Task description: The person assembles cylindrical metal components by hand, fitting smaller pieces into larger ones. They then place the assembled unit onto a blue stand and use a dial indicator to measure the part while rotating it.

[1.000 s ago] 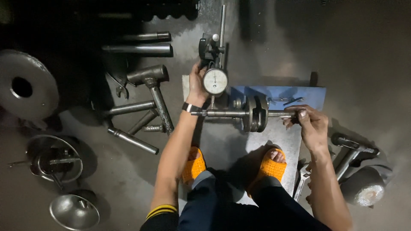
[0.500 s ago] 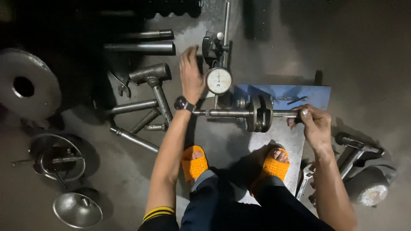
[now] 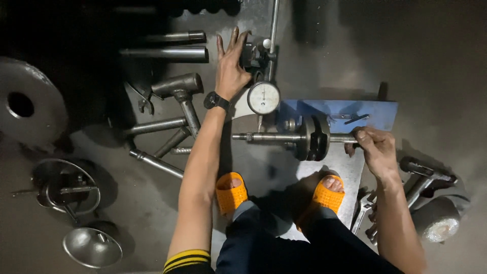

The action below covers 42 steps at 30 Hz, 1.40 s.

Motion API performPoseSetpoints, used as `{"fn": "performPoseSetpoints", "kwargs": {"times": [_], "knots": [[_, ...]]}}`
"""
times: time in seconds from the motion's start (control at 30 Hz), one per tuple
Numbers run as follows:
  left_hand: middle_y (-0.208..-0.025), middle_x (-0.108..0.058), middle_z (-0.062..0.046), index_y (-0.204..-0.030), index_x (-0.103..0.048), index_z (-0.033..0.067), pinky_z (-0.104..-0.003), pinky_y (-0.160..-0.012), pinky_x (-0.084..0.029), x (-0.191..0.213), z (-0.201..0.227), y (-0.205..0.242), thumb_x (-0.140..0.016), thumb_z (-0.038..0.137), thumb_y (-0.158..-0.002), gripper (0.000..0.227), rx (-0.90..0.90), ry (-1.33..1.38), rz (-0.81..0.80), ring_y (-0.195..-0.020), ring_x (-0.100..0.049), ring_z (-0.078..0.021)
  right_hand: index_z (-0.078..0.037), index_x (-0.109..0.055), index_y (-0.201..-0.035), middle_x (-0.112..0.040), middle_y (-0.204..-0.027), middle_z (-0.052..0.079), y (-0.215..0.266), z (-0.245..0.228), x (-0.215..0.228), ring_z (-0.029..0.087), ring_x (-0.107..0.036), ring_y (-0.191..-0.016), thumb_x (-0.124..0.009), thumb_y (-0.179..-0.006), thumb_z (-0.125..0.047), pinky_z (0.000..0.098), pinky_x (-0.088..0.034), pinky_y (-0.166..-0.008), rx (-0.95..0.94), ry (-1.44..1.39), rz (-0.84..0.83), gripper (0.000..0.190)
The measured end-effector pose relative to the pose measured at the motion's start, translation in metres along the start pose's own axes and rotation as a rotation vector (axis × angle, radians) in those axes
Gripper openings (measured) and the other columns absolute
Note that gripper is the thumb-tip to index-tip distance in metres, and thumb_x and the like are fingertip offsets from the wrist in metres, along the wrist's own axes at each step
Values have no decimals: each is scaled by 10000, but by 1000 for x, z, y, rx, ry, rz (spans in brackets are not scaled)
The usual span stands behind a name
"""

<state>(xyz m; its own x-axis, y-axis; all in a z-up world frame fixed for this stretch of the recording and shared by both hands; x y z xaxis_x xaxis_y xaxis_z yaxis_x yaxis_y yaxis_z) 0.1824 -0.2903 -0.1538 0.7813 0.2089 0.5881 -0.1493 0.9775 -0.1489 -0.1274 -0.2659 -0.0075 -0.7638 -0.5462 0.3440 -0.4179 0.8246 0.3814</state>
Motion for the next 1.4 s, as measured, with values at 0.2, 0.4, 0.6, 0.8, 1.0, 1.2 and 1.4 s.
{"fn": "performPoseSetpoints", "kwargs": {"times": [0.2, 0.4, 0.6, 0.8, 1.0, 1.2, 1.4], "knots": [[-1381, -433, -210, -1383, -291, 82, -541, -1144, 4, 8, 11, -3, -531, -8, -458, 960, -1, -27, -15, -1380, -218, -234, -75, -541, -540, -543, -546, 10, 0, 5, 2, 82, -454, -504, -463, -956, -324, 225, -365, -541, 0, -13, 26, 491], [-1411, -399, -189, -1386, -278, 91, -547, -1143, 38, 3, 8, -2, -560, -23, -503, 935, -8, -48, -26, -1388, -224, -238, -91, -538, -549, -548, -562, -6, 4, 26, 8, 81, -439, -496, -449, -936, -408, 238, -388, -550, -9, 64, 28, 508], [-1402, -416, -194, -1397, -258, 110, -533, -1144, 35, 3, 9, -2, -557, -56, -510, 950, 12, -22, -36, -1391, -204, -236, -104, -551, -615, -583, -582, 9, 8, 30, 6, 88, -543, -491, -437, -921, -456, 241, -490, -583, -26, -27, -19, 481], [-1430, -366, -201, -1408, -241, 123, -549, -1143, 61, 1, 5, -1, -543, 2, -508, 957, 29, -10, -27, -1405, -181, -233, -101, -592, -698, -611, -658, 11, 10, 35, 8, 96, -577, -565, -539, -916, -246, 231, -499, -601, -31, -48, -30, 268], [-1397, -433, -170, -1389, -278, 91, -550, -1137, 19, 3, 9, -3, -578, -54, -522, 929, 11, -3, -26, -1389, -204, -239, -15, -611, -864, -631, -764, 82, 13, 49, 10, 137, -615, -609, -564, -892, -154, 201, -534, -535, 14, -223, -87, 149], [-1383, -441, -190, -1380, -300, 93, -532, -1142, 31, 4, 8, -3, -556, -46, -505, 922, 26, 9, -10, -1385, -215, -227, -37, -617, -953, -648, -940, 93, 12, 36, 14, 139, -648, -736, -665, -763, -109, 180, -553, -615, -21, -205, -47, 209], [-1393, -434, -156, -1376, -309, 63, -542, -1139, 38, 4, 9, -3, -545, -17, -495, 915, 16, 32, -18, -1386, -214, -248, 8, -534, -1094, -583, -1150, 167, 10, 21, 9, 263, -643, -945, -664, -691, 78, 316, -585, -764, -233, -152, 2, 429]]}}
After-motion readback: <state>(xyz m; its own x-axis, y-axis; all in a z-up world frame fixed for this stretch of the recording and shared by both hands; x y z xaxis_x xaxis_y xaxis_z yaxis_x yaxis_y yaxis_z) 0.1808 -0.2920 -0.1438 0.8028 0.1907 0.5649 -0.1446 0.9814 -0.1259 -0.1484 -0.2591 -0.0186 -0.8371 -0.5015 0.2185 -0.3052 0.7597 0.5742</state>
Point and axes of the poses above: each hand's wrist, its own y-axis away from the middle knuckle, its own x-axis out of the back of the hand, z = x × y, the point moved 9 cm from there along -y, towards the middle knuckle
